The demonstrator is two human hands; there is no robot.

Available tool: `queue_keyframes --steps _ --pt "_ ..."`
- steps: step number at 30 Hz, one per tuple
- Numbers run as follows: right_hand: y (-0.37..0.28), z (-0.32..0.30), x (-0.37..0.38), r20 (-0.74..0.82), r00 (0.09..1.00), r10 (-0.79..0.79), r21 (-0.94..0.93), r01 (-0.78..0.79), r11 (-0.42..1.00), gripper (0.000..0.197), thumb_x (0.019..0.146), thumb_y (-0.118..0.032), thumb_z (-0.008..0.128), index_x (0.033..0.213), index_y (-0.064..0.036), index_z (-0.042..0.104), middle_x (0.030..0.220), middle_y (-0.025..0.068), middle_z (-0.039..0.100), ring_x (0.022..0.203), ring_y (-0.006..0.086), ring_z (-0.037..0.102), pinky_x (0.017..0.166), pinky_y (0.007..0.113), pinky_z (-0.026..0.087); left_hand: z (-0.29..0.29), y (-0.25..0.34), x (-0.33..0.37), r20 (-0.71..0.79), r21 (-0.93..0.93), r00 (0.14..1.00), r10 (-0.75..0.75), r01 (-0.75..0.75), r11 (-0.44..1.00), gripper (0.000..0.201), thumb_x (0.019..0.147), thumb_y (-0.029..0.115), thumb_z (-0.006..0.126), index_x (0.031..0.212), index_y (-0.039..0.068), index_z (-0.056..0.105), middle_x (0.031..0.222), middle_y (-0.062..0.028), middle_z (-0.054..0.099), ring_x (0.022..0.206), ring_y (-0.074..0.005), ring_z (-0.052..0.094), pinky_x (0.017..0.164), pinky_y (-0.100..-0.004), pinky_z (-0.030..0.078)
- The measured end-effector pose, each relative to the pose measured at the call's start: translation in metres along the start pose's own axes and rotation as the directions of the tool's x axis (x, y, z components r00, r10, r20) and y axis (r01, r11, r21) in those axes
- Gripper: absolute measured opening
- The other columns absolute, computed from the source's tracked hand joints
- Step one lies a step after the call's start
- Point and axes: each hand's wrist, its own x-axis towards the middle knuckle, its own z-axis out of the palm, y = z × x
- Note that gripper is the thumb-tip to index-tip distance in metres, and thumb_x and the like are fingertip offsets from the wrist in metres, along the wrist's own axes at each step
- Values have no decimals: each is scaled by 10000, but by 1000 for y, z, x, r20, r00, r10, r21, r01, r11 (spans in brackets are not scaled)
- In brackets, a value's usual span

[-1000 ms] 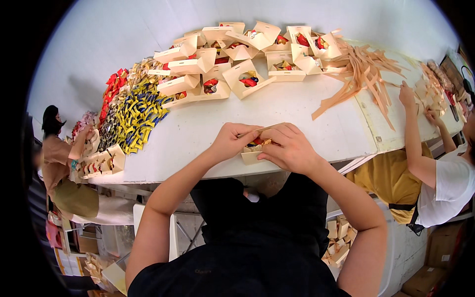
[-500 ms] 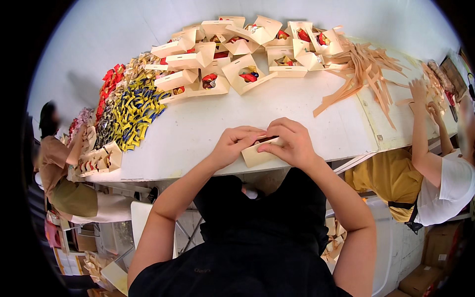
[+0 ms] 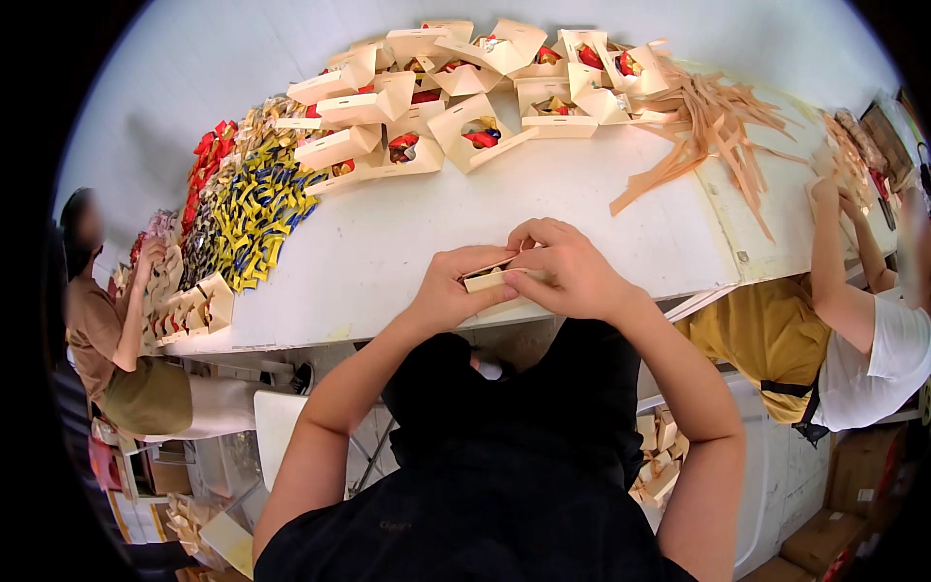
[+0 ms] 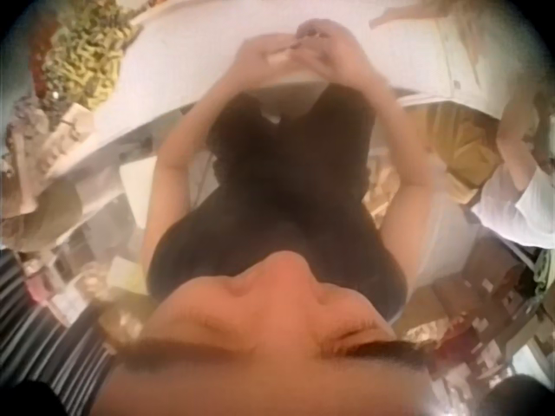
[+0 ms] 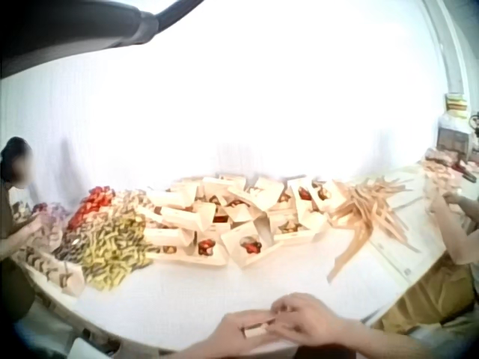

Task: The person sits at a table and repeatedly ties small, open cardboard boxes containing wrapped candies with a beige ribbon. They pick up a box, wrap the ribbon around it, and tie a knot to secure it before moving to the next box. The process is repeated continuously throughout the clip.

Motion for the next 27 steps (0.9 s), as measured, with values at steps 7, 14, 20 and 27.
queue_keyframes --steps 7,14,20,27 --pt "8 10 -20 -202 911 361 503 -220 836 153 923 -83 871 1046 -34 794 1090 96 759 1006 230 710 902 356 557 1 -3 -2 -47 -63 997 -65 62 996 376 943 156 863 1290 24 803 1274 -164 808 1161 -219 766 1021 -339 582" --pt "0 15 -21 -174 926 335 287 -278 917 145 941 -83 858 1055 -26 789 997 91 765 957 218 712 893 345 552 10 1 -4 -125 -61 986 -109 102 993 325 963 152 832 1263 26 818 1239 -168 816 1132 -223 771 1002 -335 585" --pt "27 -42 -16 -224 963 146 -19 -154 988 307 892 -32 856 1189 -46 778 1166 127 763 1092 304 711 963 404 558 13 7 -14 -267 -66 945 -189 178 982 326 965 140 833 1264 11 814 1202 -177 823 1075 -202 776 960 -319 590" --pt "104 -104 -38 40 996 73 -542 -40 839 156 916 -79 747 1070 -67 763 1073 95 761 1045 331 713 912 460 576 16 -2 -29 -422 22 904 -67 84 996 321 951 96 842 1252 -12 809 1194 -196 821 1075 -227 791 954 -326 602"
